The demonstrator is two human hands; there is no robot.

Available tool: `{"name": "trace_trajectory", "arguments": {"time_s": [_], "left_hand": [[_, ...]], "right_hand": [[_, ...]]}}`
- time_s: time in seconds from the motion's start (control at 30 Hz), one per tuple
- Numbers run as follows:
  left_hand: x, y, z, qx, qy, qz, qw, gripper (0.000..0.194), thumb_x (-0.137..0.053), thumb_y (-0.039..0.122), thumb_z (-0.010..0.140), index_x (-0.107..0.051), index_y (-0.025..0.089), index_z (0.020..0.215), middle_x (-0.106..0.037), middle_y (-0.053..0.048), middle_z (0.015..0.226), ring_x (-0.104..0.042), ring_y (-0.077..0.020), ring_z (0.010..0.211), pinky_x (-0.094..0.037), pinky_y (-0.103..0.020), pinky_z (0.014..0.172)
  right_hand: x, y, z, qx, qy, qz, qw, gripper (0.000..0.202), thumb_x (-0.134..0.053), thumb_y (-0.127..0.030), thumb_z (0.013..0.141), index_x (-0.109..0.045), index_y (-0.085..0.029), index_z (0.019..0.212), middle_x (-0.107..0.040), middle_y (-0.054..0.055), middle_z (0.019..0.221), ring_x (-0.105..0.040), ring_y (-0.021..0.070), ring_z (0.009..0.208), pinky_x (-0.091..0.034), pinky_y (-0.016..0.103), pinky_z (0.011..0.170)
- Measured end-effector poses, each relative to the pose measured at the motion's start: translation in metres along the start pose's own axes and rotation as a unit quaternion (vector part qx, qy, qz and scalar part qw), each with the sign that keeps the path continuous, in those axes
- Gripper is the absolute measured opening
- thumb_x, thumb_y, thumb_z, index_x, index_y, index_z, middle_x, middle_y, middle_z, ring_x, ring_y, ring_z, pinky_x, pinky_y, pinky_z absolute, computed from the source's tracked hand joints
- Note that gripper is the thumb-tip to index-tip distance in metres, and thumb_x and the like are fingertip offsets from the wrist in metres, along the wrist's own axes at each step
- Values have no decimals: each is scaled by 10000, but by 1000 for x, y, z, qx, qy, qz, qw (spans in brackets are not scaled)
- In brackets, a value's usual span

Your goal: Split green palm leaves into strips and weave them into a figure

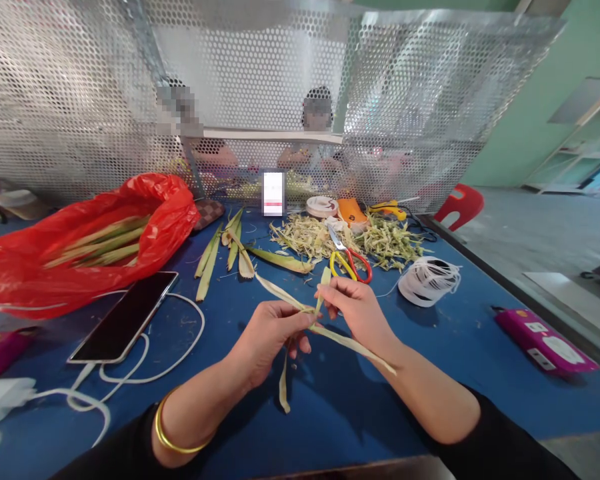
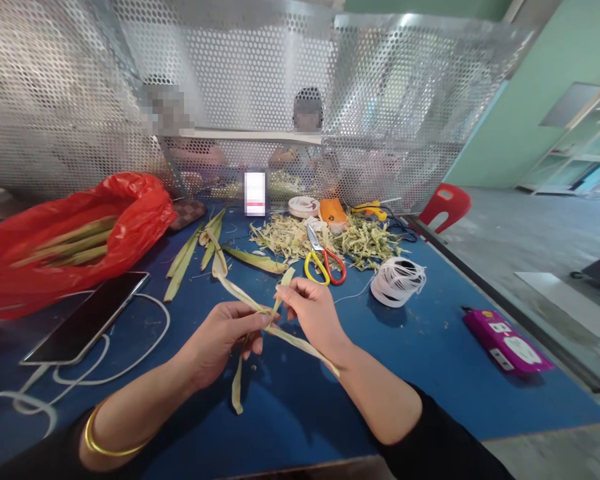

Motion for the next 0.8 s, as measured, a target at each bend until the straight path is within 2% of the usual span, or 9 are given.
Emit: {"name": "trace_trajectory", "arguments": {"time_s": [0.17, 0.43, 0.63, 0.7, 0.8], "left_hand": [[-3, 1, 0, 10, -8, -18, 1000, 213, -710, 288, 670, -739, 107, 779, -721, -82, 716, -470, -44, 385, -275, -166, 360], [-1, -2, 1, 24, -18, -28, 999, 182, -694, 271, 684, -719, 98, 735, -718, -87, 716, -505, -63, 423, -331, -164, 370], [-5, -2, -1, 35, -33, -52, 997, 149, -699, 243, 687, -700, 96, 666, -703, -74, 646, -534, -76, 434, -384, -171, 394], [-1, -1, 0, 35, -17, -73, 997, 134, -700, 226, 696, -703, 93, 677, -706, -73, 649, -548, -75, 446, -406, -168, 416], [17, 0, 3, 12, 64, -140, 988, 129, -714, 219, 703, -717, 110, 772, -731, -78, 730, -621, -99, 547, -468, -179, 506]], "right_hand": [[13, 5, 4, 7, 81, 48, 996, 286, -685, -356, 716, -575, -165, 535, -515, -41, 513, -392, 72, 438, -303, 229, 456], [21, 1, 0, 42, 135, 41, 989, 289, -668, -351, 729, -558, -178, 525, -505, -49, 485, -406, 79, 433, -322, 239, 468], [21, 2, 3, 38, 132, 33, 990, 295, -665, -365, 732, -557, -175, 534, -499, -38, 509, -412, 82, 446, -335, 235, 468], [21, 6, 6, 19, 122, 35, 992, 280, -659, -393, 730, -589, -169, 578, -528, -23, 555, -434, 87, 466, -350, 233, 473], [19, 16, 6, -34, 110, 22, 993, 251, -651, -417, 720, -645, -166, 716, -547, -18, 567, -471, 110, 483, -369, 240, 480]]}}
Point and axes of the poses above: each hand's wrist, its own z-axis towards the middle knuckle, its own x-axis out of the back of the hand, y = z × x, the point moved 9 cm from there along z, towards the middle knuckle
